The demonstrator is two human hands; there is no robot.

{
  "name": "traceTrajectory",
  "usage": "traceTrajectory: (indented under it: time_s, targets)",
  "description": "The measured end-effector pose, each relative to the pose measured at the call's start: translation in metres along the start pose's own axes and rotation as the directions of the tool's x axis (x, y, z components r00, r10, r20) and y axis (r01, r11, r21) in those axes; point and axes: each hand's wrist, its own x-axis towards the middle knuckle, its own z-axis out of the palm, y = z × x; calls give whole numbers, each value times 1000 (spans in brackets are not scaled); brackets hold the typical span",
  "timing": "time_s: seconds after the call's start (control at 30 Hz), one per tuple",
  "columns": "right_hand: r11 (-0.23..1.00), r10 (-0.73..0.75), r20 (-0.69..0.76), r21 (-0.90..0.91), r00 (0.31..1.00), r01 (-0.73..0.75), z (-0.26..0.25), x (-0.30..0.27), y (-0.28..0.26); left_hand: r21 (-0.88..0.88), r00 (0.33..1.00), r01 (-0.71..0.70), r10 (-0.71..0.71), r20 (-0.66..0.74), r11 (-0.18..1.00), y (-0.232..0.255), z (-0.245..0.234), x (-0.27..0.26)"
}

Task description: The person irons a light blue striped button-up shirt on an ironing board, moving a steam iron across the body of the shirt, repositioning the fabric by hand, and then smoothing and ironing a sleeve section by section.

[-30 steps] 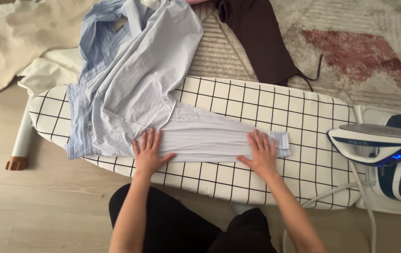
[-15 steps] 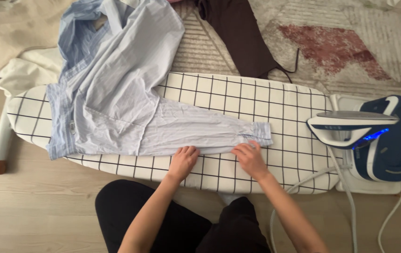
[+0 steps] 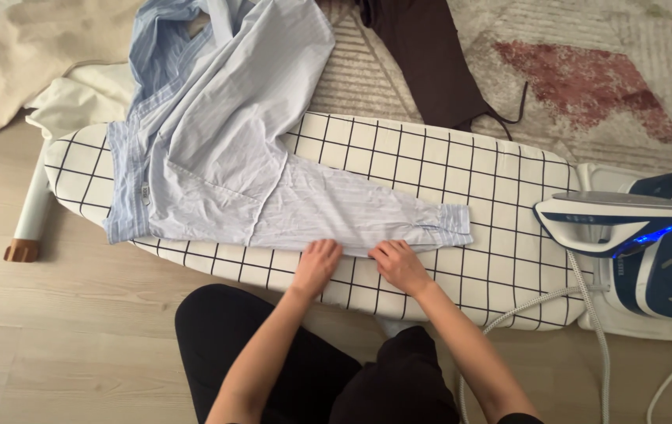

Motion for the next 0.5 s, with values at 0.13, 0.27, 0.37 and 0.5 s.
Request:
traceTrajectory:
  time_s: [0.13, 0.27, 0.37, 0.5]
  targets:
    - [998, 24, 18, 53, 1000, -25, -5, 15, 5, 43, 989, 124, -127, 80, 991, -36, -21, -12]
    - [985, 86, 57, 145, 995, -93, 7, 67, 19, 147, 983, 155, -166, 72, 977, -67, -52, -24]
    - [974, 93, -32, 208, 995, -84, 24, 125, 21, 205, 979, 161, -183, 93, 965, -85, -54, -38]
    - [970, -3, -90, 242, 996, 25, 89, 199, 33, 101, 993, 107, -111, 36, 989, -109, -52, -50]
